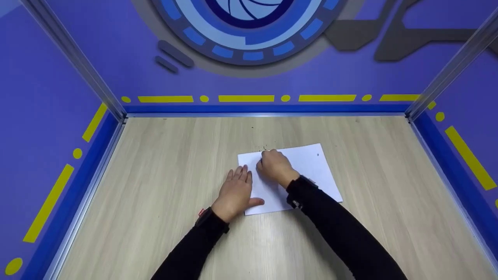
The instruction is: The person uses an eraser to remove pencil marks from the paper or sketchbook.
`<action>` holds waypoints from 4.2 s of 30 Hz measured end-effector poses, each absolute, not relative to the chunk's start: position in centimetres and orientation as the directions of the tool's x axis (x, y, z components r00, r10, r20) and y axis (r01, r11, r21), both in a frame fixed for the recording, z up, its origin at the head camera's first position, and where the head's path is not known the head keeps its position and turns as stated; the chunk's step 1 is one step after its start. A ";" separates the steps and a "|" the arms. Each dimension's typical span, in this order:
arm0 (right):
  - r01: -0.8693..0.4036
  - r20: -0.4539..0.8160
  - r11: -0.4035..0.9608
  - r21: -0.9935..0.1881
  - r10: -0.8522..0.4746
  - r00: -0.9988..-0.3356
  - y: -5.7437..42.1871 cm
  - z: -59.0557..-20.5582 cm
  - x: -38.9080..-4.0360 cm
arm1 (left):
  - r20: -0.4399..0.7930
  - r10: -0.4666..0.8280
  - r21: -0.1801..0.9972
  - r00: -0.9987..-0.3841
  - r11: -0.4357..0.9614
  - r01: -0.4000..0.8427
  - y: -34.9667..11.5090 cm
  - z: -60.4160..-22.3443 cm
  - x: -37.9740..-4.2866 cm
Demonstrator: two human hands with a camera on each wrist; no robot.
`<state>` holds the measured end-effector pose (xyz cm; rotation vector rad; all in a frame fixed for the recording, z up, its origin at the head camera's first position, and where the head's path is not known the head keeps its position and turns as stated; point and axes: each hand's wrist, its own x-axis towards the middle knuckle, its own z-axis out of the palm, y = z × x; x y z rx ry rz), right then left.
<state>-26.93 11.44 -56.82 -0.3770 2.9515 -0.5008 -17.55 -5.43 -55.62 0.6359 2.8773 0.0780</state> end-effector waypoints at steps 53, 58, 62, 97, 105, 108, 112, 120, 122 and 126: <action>-0.090 -0.239 0.898 -0.431 -0.210 -0.948 16.6 -54.9 -25.1 | -0.185 0.424 0.067 -0.886 0.905 0.419 -5.4 -55.8 -17.6; -0.191 -0.209 0.896 -0.400 -0.292 -0.933 12.3 -55.2 -25.0 | -0.187 0.428 0.072 -0.884 0.904 0.422 -5.3 -55.6 -17.7; -0.216 -0.217 0.908 -0.358 -0.306 -0.927 10.5 -55.2 -25.0 | -0.192 0.428 0.091 -0.883 0.904 0.418 -5.3 -55.3 -17.8; 0.019 -0.220 0.925 -0.381 -0.071 -0.973 24.7 -55.4 -25.8 | -0.210 0.419 0.109 -0.883 0.908 0.405 -5.5 -55.9 -17.5; 0.027 -0.240 0.933 -0.358 -0.064 -0.969 23.4 -54.8 -25.9 | -0.210 0.407 0.112 -0.889 0.913 0.392 -5.4 -55.7 -17.7; 0.019 -0.223 0.913 -0.407 -0.079 -0.972 22.5 -55.3 -25.7 | -0.210 0.414 0.103 -0.886 0.910 0.401 -5.3 -55.7 -17.6; -0.003 -0.200 0.886 -0.464 -0.108 -0.974 20.1 -55.9 -25.3 | -0.200 0.417 0.096 -0.887 0.909 0.406 -5.4 -55.8 -17.6; -0.153 -0.125 0.887 -0.436 -0.228 -0.966 14.1 -57.1 -25.5 | -0.171 0.427 0.101 -0.888 0.904 0.415 -5.4 -55.8 -17.6; -0.194 -0.118 0.887 -0.420 -0.266 -0.957 12.7 -57.0 -25.4 | -0.180 0.428 0.095 -0.886 0.904 0.417 -5.3 -55.7 -17.6; -0.201 -0.170 0.897 -0.394 -0.286 -0.943 10.5 -55.9 -25.0 | -0.195 0.427 0.093 -0.883 0.904 0.416 -5.3 -55.6 -17.6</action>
